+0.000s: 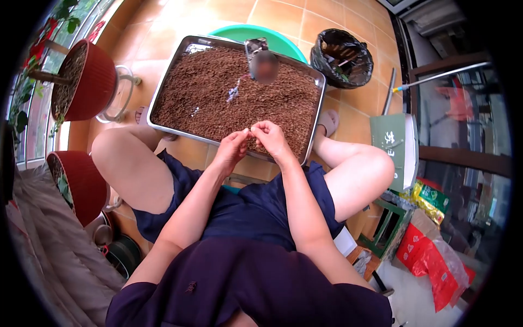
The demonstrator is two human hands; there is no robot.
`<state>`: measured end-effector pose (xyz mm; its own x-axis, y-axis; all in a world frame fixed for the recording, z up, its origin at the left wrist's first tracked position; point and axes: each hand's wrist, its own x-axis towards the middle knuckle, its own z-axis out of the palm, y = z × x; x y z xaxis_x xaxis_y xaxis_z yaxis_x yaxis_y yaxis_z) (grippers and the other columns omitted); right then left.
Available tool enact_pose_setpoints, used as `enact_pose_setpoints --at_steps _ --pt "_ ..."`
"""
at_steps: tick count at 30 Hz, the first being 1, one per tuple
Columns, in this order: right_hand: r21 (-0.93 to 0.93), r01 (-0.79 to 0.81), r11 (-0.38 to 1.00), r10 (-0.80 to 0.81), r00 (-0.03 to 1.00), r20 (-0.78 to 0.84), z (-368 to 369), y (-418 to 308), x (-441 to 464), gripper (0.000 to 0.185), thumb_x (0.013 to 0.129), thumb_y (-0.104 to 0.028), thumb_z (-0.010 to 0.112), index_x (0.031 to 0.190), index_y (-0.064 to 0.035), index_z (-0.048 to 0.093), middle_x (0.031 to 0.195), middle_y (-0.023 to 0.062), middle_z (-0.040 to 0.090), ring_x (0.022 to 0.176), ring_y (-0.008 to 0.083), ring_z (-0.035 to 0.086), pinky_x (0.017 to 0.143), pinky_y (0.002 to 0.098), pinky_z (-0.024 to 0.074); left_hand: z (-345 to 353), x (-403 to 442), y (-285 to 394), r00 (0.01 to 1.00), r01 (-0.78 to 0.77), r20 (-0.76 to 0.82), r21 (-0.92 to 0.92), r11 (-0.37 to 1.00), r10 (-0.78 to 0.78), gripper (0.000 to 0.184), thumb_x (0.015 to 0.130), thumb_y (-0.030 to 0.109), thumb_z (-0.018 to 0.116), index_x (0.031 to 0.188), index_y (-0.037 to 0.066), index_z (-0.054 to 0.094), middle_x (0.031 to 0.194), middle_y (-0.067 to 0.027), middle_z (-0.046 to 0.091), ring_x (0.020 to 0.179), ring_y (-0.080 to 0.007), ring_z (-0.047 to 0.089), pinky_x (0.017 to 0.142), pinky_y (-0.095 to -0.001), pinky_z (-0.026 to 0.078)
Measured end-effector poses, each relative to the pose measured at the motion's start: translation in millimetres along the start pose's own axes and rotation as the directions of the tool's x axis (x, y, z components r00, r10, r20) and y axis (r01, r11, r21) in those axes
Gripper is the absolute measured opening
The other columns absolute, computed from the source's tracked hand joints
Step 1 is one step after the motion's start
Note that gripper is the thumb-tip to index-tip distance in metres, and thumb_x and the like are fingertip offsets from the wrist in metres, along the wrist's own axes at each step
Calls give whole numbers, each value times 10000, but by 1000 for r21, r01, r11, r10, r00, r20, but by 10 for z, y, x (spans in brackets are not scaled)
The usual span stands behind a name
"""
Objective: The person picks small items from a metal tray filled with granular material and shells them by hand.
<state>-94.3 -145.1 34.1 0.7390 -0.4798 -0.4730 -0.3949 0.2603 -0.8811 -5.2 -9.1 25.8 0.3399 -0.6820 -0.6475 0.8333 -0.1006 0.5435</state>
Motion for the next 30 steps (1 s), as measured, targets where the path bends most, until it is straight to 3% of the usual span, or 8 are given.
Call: enact_pose_setpoints --at_steps 3,6,13,17,21,23,26,30 --pt "-438 217 873 -264 963 -50 110 -71 -63 136 878 -154 678 900 -20 671 830 31 650 692 119 615 602 282 494 -15 -12 33 999 14 -32 23 1000 -14 250 941 337 639 883 96 602 621 76 405 526 -34 350 472 -202 265" --pt "-645 324 692 -421 907 4 168 -163 -93 122 847 -151 673 897 -40 670 815 88 631 684 208 629 638 343 512 -67 -8 22 999 -5 -38 71 997 7 251 941 323 637 833 109 563 614 74 400 508 -35 343 455 -205 252" --pt "-631 333 701 -394 918 47 191 -220 -114 119 858 -155 667 882 -40 651 837 97 616 723 232 628 655 349 503 -96 35 24 999 -23 -31 -48 999 21 223 959 244 604 796 116 525 615 70 400 498 -33 329 441 -206 244" --pt "-470 330 818 -363 932 22 180 -133 -26 135 878 -146 653 899 -13 637 854 86 630 737 170 633 657 294 500 -111 52 33 996 -89 4 -49 995 89 216 955 245 611 809 110 527 625 65 404 514 -33 344 458 -200 256" --pt "-74 108 991 -107 994 25 202 -136 -7 156 930 -167 626 965 -15 623 870 45 631 749 128 628 672 266 524 -81 74 52 993 -98 -78 -157 983 87 232 952 284 622 834 104 538 641 61 416 528 -39 364 469 -196 280" --pt "267 -21 964 8 999 52 192 -116 -5 166 954 -174 608 1010 -18 614 884 27 629 752 108 621 678 259 541 -118 61 71 992 -93 -111 -265 960 65 245 952 305 626 846 100 545 649 59 428 536 -42 374 472 -196 295" --pt "527 -133 839 60 986 153 131 -185 -35 172 967 -172 595 1059 -26 601 894 22 627 741 101 612 680 274 561 -109 40 75 988 -104 -139 -335 936 61 226 953 291 627 883 81 579 670 55 467 550 -41 396 496 -185 324" --pt "469 -101 877 57 993 108 128 -115 -13 167 959 -174 608 1049 -35 628 888 3 641 712 56 589 651 233 543 46 -19 175 988 -123 -109 -110 986 111 169 938 241 650 930 75 617 701 56 511 562 -29 413 503 -181 324"
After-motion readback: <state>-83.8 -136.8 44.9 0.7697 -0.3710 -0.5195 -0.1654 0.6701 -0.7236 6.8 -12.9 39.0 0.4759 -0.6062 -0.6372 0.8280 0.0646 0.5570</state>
